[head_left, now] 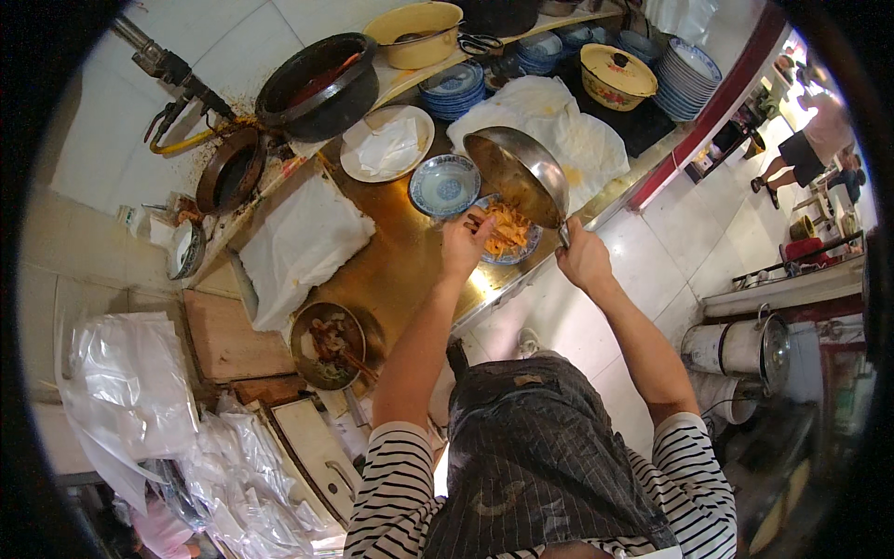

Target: The person scoops a dark sauce from a pot into two bowls containing noodles and vegetables. They add a white ingredient from a plastic bag, mix the contents with chopsticks, and transfer the noodles into serving bowls. Finally, they carry the bowls to a table in the dining area.

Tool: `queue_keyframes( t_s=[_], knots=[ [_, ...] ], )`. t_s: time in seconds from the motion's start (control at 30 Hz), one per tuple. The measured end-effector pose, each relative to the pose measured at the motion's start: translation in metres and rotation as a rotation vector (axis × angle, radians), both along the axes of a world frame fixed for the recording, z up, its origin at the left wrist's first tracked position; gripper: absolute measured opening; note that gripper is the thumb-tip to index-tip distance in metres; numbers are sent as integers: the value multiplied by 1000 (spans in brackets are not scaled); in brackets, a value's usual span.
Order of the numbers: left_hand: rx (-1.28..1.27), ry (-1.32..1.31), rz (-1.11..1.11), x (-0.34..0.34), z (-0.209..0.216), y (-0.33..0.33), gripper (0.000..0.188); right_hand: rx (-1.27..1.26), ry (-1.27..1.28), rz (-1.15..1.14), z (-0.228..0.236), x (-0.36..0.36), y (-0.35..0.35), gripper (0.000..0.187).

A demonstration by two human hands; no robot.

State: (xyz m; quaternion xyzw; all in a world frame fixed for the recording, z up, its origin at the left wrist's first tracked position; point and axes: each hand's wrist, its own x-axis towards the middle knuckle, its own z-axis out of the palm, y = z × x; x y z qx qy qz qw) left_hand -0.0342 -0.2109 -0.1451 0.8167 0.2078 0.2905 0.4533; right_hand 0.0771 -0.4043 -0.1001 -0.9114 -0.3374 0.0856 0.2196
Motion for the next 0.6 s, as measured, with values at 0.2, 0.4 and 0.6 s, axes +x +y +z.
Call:
queue_keyframes(
  t_s=[0.2,0.4,0.6],
  knots=[
    [-357,-286,7,-7,82,47,15,24,48,88,0,30,-5,33],
    [-313,-344,124,-26,61,114,14,-107,444,120,71,26,8,26],
    [-891,-629,266,-53,-67,18,12,210,427,67,7,27,6,26]
  ],
)
